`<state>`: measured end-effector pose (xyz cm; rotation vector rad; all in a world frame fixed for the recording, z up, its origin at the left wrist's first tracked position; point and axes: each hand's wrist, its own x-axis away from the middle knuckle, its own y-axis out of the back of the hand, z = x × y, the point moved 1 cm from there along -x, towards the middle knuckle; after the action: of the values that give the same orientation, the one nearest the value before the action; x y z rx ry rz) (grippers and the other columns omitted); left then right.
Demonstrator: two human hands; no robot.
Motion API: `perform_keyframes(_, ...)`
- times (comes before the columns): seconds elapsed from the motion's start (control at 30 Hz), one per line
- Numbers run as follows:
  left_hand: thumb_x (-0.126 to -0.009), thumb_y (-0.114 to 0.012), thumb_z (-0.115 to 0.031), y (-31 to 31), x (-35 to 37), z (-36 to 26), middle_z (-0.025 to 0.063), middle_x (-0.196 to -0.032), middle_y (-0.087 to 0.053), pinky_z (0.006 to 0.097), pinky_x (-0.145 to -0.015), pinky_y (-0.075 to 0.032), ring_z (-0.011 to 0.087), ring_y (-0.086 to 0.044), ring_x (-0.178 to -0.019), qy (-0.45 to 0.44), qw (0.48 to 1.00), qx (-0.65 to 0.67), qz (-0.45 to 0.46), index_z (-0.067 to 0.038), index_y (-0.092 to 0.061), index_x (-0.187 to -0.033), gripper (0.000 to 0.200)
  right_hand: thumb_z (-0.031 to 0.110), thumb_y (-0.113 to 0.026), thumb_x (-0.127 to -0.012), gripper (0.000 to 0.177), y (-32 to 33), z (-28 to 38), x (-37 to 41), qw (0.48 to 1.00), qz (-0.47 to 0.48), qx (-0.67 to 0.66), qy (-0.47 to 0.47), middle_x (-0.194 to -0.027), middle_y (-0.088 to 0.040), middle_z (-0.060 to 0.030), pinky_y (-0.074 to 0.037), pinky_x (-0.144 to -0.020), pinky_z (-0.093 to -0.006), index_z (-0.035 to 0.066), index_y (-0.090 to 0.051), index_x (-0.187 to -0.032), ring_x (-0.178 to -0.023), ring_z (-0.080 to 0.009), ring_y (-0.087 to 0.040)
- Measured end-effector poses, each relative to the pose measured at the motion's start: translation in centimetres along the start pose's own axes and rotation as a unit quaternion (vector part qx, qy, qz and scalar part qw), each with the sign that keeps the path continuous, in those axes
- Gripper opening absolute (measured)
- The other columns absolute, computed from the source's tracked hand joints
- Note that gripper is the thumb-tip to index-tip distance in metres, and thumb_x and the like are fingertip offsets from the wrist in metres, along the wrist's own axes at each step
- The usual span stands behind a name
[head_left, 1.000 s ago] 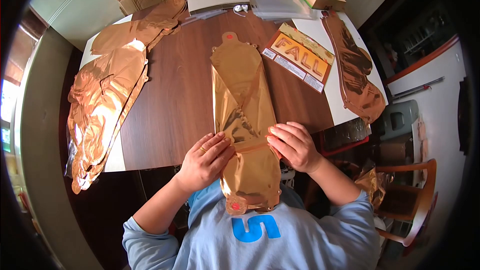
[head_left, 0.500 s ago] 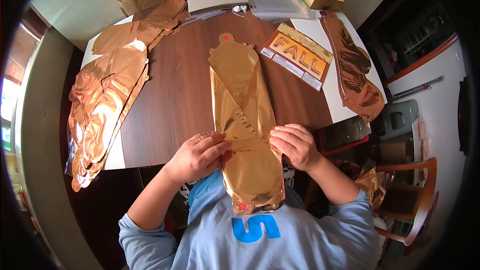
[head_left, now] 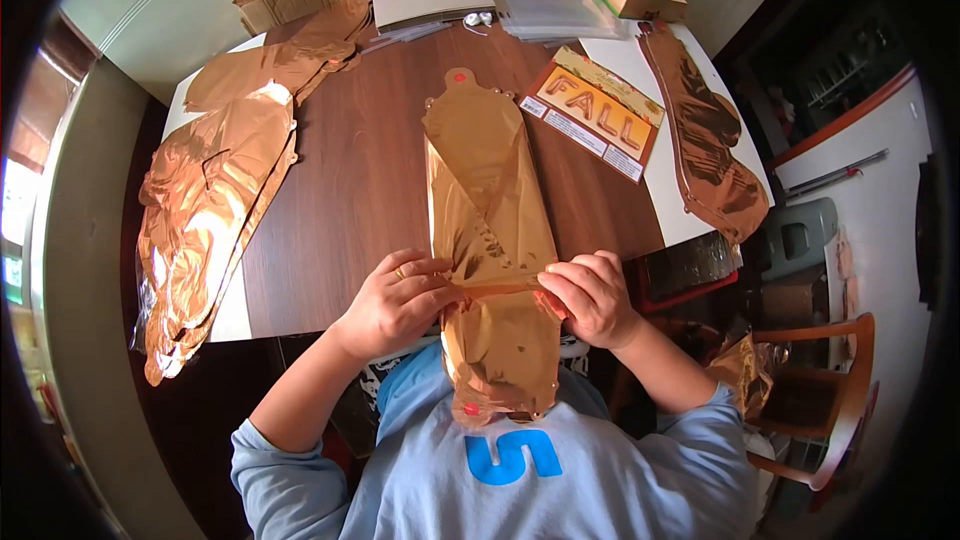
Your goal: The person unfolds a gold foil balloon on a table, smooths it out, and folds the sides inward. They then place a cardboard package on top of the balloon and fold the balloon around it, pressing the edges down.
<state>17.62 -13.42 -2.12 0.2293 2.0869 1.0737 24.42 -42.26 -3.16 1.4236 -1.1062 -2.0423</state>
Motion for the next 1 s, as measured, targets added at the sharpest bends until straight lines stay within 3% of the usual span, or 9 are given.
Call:
perform_keyframes(0.23, -0.076, -0.083, -0.011, -0.2, -0.4, -0.8, 0.0045, -0.093, -0.071, 0.0383, -0.081, -0.054, 0.0241, -0.070, -0.094, 0.008, 1.000, -0.016, -0.008, -0.007, -0.070, -0.097, 0.025, 0.018, -0.071, -0.085, 0.030, -0.4, -0.5, 0.1, 1.000, -0.005, -0.014, 0.027, -0.100, -0.065, -0.0032, -0.045, -0.081, -0.0382, 0.007, -0.067, -0.113, -0.090, -0.0210, -0.060)
perform_keyframes(0.33, -0.077, -0.082, -0.011, -0.4, -0.5, -1.0, 0.0051, -0.091, -0.070, 0.0371, -0.081, -0.054, 0.0239, -0.070, -0.093, 0.005, 1.000, -0.016, -0.010, -0.006, -0.070, -0.095, 0.022, 0.011, -0.068, -0.082, 0.033, 0.5, -1.2, -0.7, 0.997, 0.031, -0.056, 0.045, -0.102, -0.065, -0.0049, -0.046, -0.082, -0.0392, 0.006, -0.066, -0.115, -0.090, -0.0223, -0.061)
perform_keyframes(0.4, -0.077, -0.082, -0.011, -0.5, -0.6, -1.2, 0.0053, -0.091, -0.070, 0.0371, -0.082, -0.055, 0.0240, -0.070, -0.092, 0.000, 1.000, -0.024, -0.011, -0.005, -0.071, -0.094, 0.021, 0.001, -0.055, -0.067, 0.051, 2.5, -2.5, -1.6, 0.988, 0.090, -0.123, 0.009, -0.110, -0.065, -0.0106, -0.047, -0.090, -0.0405, 0.005, -0.065, -0.117, -0.098, -0.0279, -0.062)
perform_keyframes(0.47, -0.077, -0.082, -0.011, -0.6, -0.3, -1.4, 0.0055, -0.090, -0.070, 0.0377, -0.083, -0.055, 0.0244, -0.070, -0.091, 0.002, 0.999, -0.037, -0.012, -0.005, -0.071, -0.094, 0.021, 0.003, -0.055, -0.070, 0.050, 4.2, -5.3, -2.4, 0.985, 0.078, -0.152, -0.030, -0.117, -0.065, -0.0141, -0.046, -0.099, -0.0418, 0.004, -0.063, -0.120, -0.109, -0.0309, -0.061)
perform_keyframes(0.57, -0.076, -0.081, -0.009, -1.0, -0.2, -1.9, 0.0066, -0.094, -0.069, 0.0385, -0.083, -0.056, 0.0245, -0.069, -0.094, -0.007, 0.999, -0.044, -0.011, -0.004, -0.070, -0.094, 0.021, 0.015, -0.065, -0.081, 0.053, 3.9, -11.9, -2.7, 0.974, 0.058, -0.104, -0.193, -0.135, -0.056, -0.0215, -0.039, -0.112, -0.0431, -0.001, -0.056, -0.131, -0.129, -0.0372, -0.052)
perform_keyframes(0.67, -0.075, -0.081, -0.009, -1.3, -0.4, -2.4, 0.0073, -0.097, -0.068, 0.0386, -0.084, -0.056, 0.0244, -0.069, -0.097, -0.017, 0.998, -0.058, -0.007, -0.004, -0.070, -0.094, 0.023, 0.034, -0.077, -0.083, 0.079, 2.4, -16.9, -4.5, 0.953, 0.090, -0.026, -0.289, -0.152, -0.040, -0.0257, -0.034, -0.116, -0.0423, -0.002, -0.042, -0.144, -0.141, -0.0386, -0.040)
perform_keyframes(0.7, -0.074, -0.081, -0.009, -1.3, -0.3, -2.6, 0.0075, -0.098, -0.068, 0.0387, -0.084, -0.056, 0.0243, -0.069, -0.098, -0.018, 0.998, -0.064, -0.003, -0.004, -0.070, -0.094, 0.023, 0.049, -0.075, -0.082, 0.095, 2.2, -17.6, -5.2, 0.933, 0.163, -0.006, -0.319, -0.157, -0.029, -0.0267, -0.028, -0.119, -0.0448, -0.001, -0.032, -0.150, -0.146, -0.0383, -0.030)
perform_keyframes(0.83, -0.077, -0.072, -0.010, -1.9, 0.5, -2.8, 0.0075, -0.103, -0.068, 0.0369, -0.084, -0.054, 0.0245, -0.068, -0.103, -0.018, 0.994, -0.104, -0.019, -0.005, -0.069, -0.092, 0.017, 0.076, -0.067, -0.072, 0.121, 2.7, -13.8, -7.0, 0.874, 0.354, 0.117, -0.312, -0.159, -0.019, -0.0318, -0.015, -0.123, -0.0502, -0.002, -0.023, -0.154, -0.150, -0.0417, -0.018)
perform_keyframes(1.0, -0.073, -0.078, -0.007, -2.3, 1.1, -2.7, 0.0071, -0.102, -0.069, 0.0383, -0.084, -0.056, 0.0246, -0.069, -0.101, 0.002, 0.994, -0.103, -0.026, -0.005, -0.069, -0.095, 0.024, 0.073, -0.081, -0.056, 0.134, 5.7, -8.5, -3.3, 0.860, 0.409, 0.110, -0.285, -0.155, -0.022, -0.0375, -0.014, -0.123, -0.0512, -0.004, -0.025, -0.151, -0.148, -0.0466, -0.020)
